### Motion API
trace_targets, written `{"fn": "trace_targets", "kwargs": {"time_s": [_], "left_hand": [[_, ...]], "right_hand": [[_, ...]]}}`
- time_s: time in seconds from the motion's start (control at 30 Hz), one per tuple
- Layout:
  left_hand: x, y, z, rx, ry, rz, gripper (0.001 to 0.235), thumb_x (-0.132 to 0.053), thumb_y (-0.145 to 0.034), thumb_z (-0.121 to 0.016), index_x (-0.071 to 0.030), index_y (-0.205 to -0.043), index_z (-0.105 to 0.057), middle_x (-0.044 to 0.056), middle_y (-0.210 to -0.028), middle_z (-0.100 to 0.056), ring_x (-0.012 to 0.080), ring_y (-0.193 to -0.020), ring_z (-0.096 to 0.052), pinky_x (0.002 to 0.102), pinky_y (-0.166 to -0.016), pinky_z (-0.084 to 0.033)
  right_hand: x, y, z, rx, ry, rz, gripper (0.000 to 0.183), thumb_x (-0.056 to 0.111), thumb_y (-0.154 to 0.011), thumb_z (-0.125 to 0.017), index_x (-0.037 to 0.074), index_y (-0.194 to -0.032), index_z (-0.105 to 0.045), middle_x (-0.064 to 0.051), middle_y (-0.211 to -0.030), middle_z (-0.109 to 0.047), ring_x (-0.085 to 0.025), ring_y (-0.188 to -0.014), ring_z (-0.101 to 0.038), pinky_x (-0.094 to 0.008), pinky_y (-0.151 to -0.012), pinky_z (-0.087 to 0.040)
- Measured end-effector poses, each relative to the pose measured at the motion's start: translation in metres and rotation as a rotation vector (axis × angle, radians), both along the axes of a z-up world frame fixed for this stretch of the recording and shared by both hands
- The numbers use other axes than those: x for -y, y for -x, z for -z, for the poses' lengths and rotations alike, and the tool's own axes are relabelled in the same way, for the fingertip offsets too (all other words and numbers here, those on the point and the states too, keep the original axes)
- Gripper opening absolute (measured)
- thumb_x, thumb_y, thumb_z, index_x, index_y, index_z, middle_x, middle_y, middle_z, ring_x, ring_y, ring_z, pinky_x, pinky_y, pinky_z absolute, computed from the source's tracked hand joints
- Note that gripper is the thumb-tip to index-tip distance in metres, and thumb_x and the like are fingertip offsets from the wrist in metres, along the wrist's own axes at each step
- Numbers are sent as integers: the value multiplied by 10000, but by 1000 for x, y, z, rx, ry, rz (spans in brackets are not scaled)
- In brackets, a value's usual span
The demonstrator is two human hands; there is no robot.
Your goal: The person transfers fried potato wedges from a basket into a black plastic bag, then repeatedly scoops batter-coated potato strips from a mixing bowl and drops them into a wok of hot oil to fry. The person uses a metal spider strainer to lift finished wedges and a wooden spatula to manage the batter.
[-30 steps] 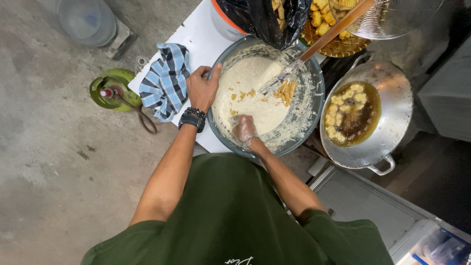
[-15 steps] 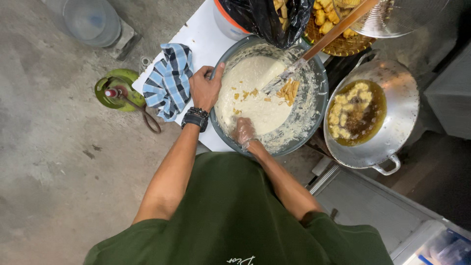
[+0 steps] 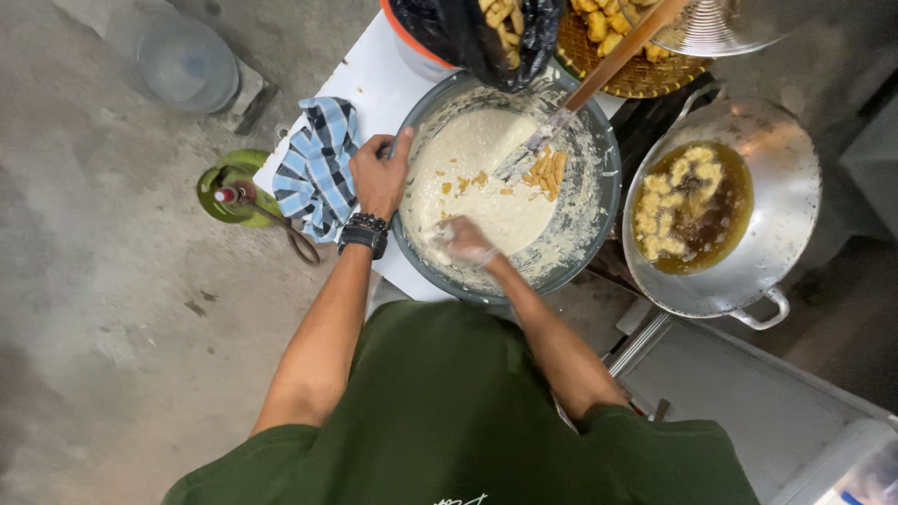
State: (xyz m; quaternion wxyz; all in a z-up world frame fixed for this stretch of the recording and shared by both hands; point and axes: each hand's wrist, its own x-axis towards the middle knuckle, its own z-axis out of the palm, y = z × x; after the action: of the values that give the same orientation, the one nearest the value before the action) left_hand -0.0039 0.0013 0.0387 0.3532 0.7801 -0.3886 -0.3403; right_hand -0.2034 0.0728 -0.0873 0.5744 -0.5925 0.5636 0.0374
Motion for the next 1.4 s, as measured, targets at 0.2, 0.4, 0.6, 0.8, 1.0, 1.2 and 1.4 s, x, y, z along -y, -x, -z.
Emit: {"fn": "trace_targets", "kwargs": {"time_s": [0.2,0.4,0.6,0.8,1.0,1.2,1.4], "left_hand": [[2,-2,47,52,242,74,509,-493,-947,-738,15,-948,-776,120,-771,-732,182,-701,-664,341,-711,-532],[0,-15,86,67,212,61,398,-362,-1020,-783,29,-952,-777,22,-710,-619,109,-646,-450,327,-594,-378],[-6,-13,67,44,238,145,450,-294,-1119,-727,53,-849,-628,-21,-753,-530,107,-708,-404,329,-629,-325],[-6,-5,46,145,163,186,620,-291,-1173,-670,31,-697,-438,-5,-646,-370,115,-664,-286,383,-623,-193],[-7,-3,48,175,196,202,586,-279,-1178,-659,44,-721,-486,-17,-675,-399,109,-671,-294,370,-637,-196],[-7,-4,48,156,202,203,635,-330,-1177,-666,43,-704,-465,-17,-651,-391,105,-644,-296,367,-634,-201],[-6,-6,46,176,188,204,652,-361,-1168,-675,38,-702,-454,-8,-660,-384,124,-693,-297,372,-617,-209]], "right_hand": [[8,99,-85,855,118,253,492,187,-963,-637,-70,-1374,-554,-177,-1310,-665,-252,-1085,-675,-327,-943,-582],[-28,238,-140,918,348,696,472,221,-999,-673,-64,-1361,-572,-129,-1382,-620,-248,-1191,-658,-360,-1001,-582],[-48,437,-19,982,1225,607,882,590,-712,-812,33,-1341,-544,-103,-1335,-604,-237,-1245,-585,-385,-1067,-494],[-46,538,90,-926,100,365,343,258,-1054,-514,1,-1107,-734,-173,-1060,-735,-277,-910,-702,-412,-731,-560],[-39,545,125,-1178,42,179,356,271,-977,-581,-35,-1112,-703,-222,-1124,-652,-305,-976,-643,-470,-750,-538],[-42,550,119,-1130,17,339,310,266,-1006,-563,0,-1088,-701,-170,-1057,-664,-257,-916,-645,-420,-713,-537],[-47,556,96,-1107,81,538,274,260,-1035,-545,36,-1065,-698,-119,-990,-675,-210,-855,-647,-371,-677,-536]]}}
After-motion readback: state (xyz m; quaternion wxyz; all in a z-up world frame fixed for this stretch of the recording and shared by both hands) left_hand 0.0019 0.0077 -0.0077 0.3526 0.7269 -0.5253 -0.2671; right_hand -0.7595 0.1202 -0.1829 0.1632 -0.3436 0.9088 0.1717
